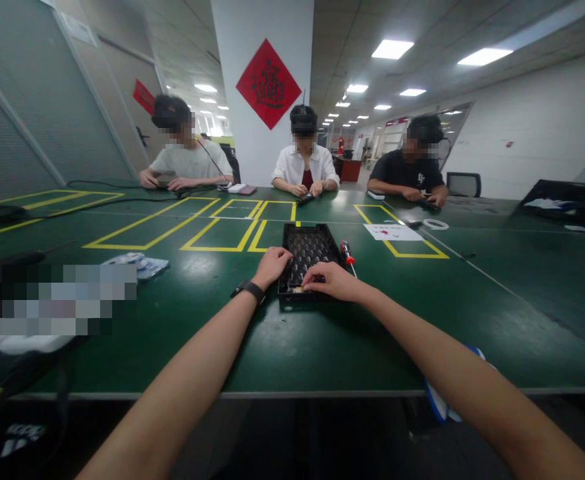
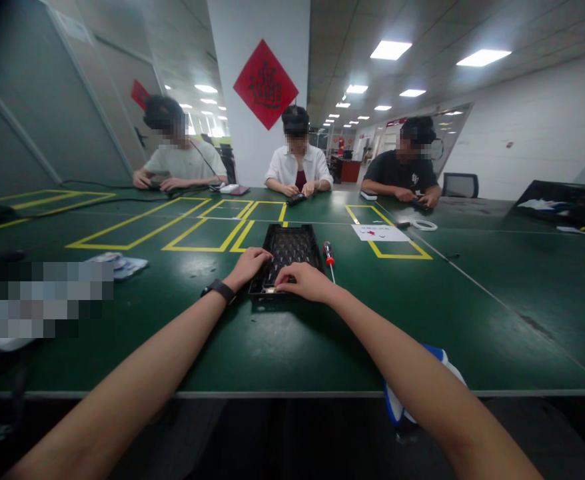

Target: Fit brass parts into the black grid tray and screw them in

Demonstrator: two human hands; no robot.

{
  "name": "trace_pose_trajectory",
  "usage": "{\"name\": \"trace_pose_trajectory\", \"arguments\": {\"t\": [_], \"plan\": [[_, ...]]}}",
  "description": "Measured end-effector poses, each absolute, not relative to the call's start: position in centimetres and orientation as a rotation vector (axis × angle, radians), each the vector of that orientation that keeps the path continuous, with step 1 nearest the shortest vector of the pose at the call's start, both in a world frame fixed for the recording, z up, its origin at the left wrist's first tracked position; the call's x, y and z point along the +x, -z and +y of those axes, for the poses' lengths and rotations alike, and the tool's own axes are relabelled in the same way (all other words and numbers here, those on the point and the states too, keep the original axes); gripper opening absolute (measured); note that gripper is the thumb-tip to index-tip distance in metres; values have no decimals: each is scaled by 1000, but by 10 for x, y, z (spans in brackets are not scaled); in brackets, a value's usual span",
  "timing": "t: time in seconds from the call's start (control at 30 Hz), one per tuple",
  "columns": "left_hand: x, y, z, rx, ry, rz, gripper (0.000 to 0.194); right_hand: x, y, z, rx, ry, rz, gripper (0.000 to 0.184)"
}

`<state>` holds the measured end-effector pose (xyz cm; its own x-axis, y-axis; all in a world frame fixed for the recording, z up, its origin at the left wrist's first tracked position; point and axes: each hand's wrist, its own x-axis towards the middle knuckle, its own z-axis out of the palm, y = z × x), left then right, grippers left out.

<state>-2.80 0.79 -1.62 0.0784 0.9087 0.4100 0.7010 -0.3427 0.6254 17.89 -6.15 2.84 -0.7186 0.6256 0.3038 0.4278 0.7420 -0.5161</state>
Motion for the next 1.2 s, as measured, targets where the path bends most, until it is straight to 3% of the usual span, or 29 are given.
{"name": "trace_pose_trajectory", "arguments": {"t": [1.2], "plan": [[-28,14,5,2109,-1111,1616,31,179,-29,-59,-762,-607,-2499,17]]}}
